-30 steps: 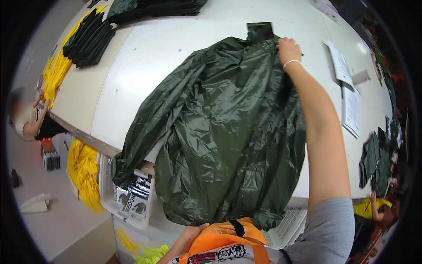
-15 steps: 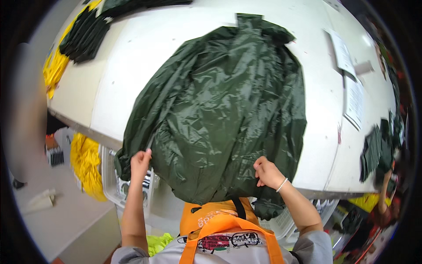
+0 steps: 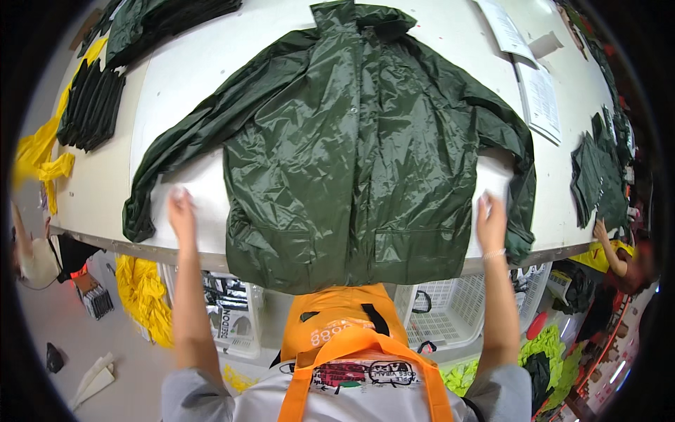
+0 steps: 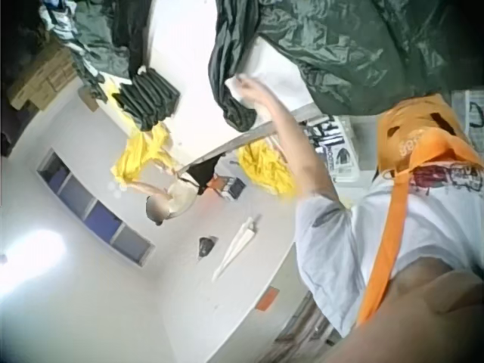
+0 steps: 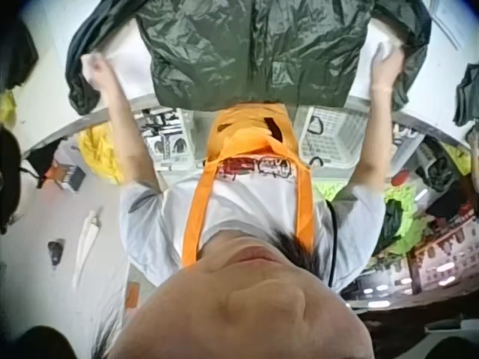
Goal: The person folds a green raincoat on a white table. They smooth the fabric, fold the sleeves inward, fold the body in half, and then fold it into a compact rectangle. The folded jacket is placed on a stack of similar jackets.
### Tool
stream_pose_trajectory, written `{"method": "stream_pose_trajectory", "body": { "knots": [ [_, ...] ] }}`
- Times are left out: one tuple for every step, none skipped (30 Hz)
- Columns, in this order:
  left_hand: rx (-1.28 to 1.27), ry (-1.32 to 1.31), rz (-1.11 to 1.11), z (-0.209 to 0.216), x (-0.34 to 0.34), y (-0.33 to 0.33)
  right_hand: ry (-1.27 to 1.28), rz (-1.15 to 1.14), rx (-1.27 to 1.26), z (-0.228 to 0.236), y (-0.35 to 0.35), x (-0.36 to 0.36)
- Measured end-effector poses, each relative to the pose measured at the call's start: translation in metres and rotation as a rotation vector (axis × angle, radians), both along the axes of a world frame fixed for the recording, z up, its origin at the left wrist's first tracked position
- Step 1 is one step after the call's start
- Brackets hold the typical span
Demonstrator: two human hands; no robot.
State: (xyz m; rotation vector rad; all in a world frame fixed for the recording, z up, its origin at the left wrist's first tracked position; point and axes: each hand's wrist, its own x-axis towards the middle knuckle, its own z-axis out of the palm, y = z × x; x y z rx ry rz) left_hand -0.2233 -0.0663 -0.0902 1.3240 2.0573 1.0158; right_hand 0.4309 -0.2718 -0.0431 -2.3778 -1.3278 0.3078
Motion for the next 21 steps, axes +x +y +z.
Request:
{"method": "stream_pose_trajectory", "body": {
  "knots": [
    [-0.104,0.047,-0.025,-0.009,0.012,-0.034,0.021,-0.013,-0.033,-0.015,-0.024,-0.017],
    [-0.207,0.078,-0.053,-0.014,0.019,-0.065,0.115,-0.102,-0.079,-0.016,-0.033,-0.038],
    [-0.303,0.057,-0.112,-0.015,0.026,-0.083,-0.025,-0.087,-0.006,-0.023,-0.039,-0.046],
    [-0.413,-0.029,-0.216,-0.012,0.03,-0.086,0.125,-0.154,-0.042,-0.032,-0.037,-0.046],
    [-0.523,-0.117,-0.32,-0.012,0.032,-0.088,0.274,-0.22,-0.079,-0.038,-0.032,-0.043],
    [-0.628,-0.161,-0.426,-0.017,0.033,-0.086,0.293,-0.201,-0.18,-0.033,-0.016,-0.049],
    [-0.726,-0.209,-0.539,-0.019,0.04,-0.081,0.307,-0.185,-0.275,-0.022,0.004,-0.056],
    [-0.721,-0.487,-0.399,-0.019,0.05,-0.09,0.319,-0.168,-0.371,-0.015,0.015,-0.062],
    [-0.696,-0.765,-0.258,-0.017,0.066,-0.096,0.287,-0.121,-0.179,-0.016,0.017,-0.064],
    [-0.719,-1.081,-0.404,0.007,0.083,-0.094,0.251,-0.081,0.008,-0.021,0.014,-0.061],
    [-0.628,-0.962,-0.25,0.033,0.096,-0.094,0.215,-0.04,0.197,-0.024,0.012,-0.059],
    [-0.543,-0.936,-0.106,0.042,0.09,-0.093,0.079,-0.083,0.273,-0.003,0.015,-0.067],
    [-0.464,-0.91,0.038,0.044,0.075,-0.093,0.163,-0.148,0.245,0.014,0.012,-0.059],
    [-0.316,-1.047,-0.01,0.024,0.042,-0.094,0.084,-0.161,0.222,0.014,0.003,-0.036],
    [-0.293,-1.123,0.155,0.036,0.032,-0.089,0.003,-0.184,0.195,0.014,-0.008,-0.01],
    [-0.307,-0.905,0.213,0.058,0.027,-0.092,0.005,-0.233,0.181,0.012,-0.01,-0.002],
    [-0.266,-0.635,0.267,0.041,0.014,-0.103,0.006,-0.282,0.166,0.008,-0.012,0.007],
    [-0.215,-0.465,0.223,0.016,-0.002,-0.117,-0.047,-0.256,0.18,-0.016,-0.015,0.019],
    [-0.171,-0.296,0.179,-0.006,-0.012,-0.126,-0.033,-0.235,0.104,-0.029,-0.015,0.021],
    [-0.186,-0.24,0.166,-0.014,-0.016,-0.127,0.013,-0.254,0.073,-0.039,-0.013,0.019],
    [-0.194,-0.185,0.155,-0.017,-0.017,-0.125,0.058,-0.27,0.049,-0.043,-0.007,0.016]
  ]
}}
